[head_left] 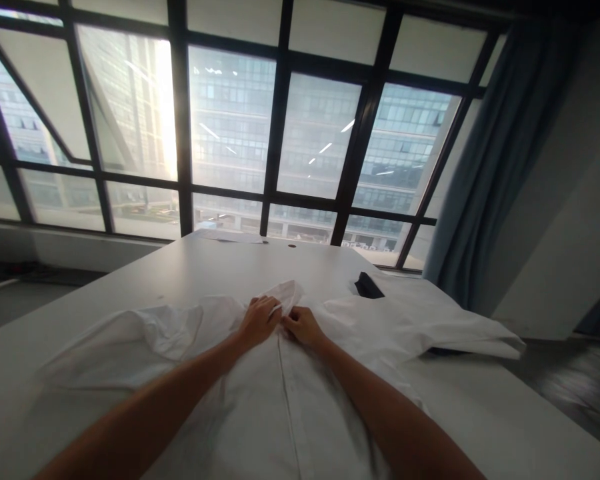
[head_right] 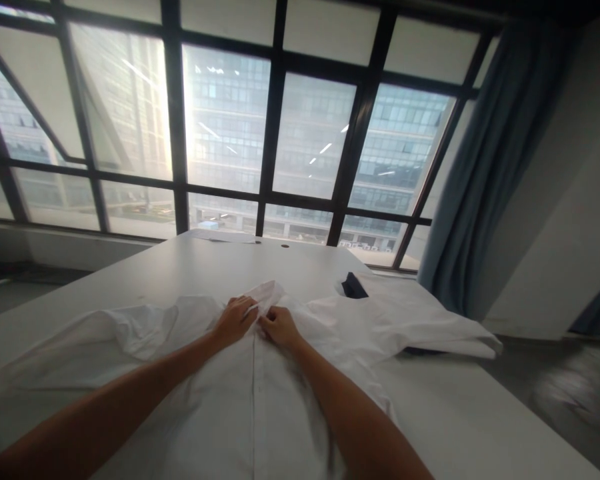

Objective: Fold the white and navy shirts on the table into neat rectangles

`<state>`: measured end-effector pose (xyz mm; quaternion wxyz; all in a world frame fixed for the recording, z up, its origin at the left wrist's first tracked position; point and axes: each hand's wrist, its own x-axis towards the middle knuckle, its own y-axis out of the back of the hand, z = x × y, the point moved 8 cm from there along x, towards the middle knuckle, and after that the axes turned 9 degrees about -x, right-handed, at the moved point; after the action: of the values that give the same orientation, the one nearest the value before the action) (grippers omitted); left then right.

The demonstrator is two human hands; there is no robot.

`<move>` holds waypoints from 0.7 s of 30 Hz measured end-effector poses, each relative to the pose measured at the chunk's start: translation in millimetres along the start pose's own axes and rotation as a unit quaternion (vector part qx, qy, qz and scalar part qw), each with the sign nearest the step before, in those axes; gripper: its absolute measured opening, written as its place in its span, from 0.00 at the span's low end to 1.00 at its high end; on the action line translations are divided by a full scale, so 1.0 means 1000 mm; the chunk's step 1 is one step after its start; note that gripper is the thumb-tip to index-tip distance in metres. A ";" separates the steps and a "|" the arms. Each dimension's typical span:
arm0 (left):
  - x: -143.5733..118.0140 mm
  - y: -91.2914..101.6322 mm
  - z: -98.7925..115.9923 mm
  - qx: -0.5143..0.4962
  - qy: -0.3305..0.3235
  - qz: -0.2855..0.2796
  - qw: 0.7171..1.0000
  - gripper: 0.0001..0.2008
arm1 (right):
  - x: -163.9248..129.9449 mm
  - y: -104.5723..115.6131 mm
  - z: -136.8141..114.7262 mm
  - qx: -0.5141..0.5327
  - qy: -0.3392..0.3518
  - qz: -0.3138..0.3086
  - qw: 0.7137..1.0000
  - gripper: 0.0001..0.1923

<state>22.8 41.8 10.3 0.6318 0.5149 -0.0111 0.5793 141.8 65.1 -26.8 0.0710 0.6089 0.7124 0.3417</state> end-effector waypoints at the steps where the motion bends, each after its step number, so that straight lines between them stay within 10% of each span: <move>1: 0.000 -0.002 0.002 -0.003 -0.006 -0.003 1.000 0.11 | 0.001 0.004 0.000 -0.007 0.000 0.024 1.000 0.14; 6: -0.002 0.014 -0.027 0.028 0.075 0.072 0.994 0.12 | 0.001 0.042 0.021 0.067 -0.094 0.199 0.973 0.14; 11: -0.001 0.040 -0.021 0.147 0.027 0.124 0.981 0.14 | 0.000 0.053 0.013 -0.004 -0.072 0.196 0.978 0.21; 15: 0.000 0.015 0.006 0.177 -0.068 -0.026 0.981 0.10 | -0.003 0.020 -0.020 -0.150 0.042 -0.028 0.987 0.27; 18: 0.000 0.002 0.005 0.173 -0.025 -0.086 0.981 0.11 | -0.016 -0.008 -0.028 -0.196 0.065 -0.237 0.949 0.22; 21: 0.002 -0.002 -0.002 0.179 0.039 -0.143 0.973 0.14 | -0.011 -0.011 -0.021 -0.234 0.038 -0.283 0.930 0.21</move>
<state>23.6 45.2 9.0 0.6056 0.5929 0.1912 0.4951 124.1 46.3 -20.5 0.2780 0.3351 0.7571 0.4871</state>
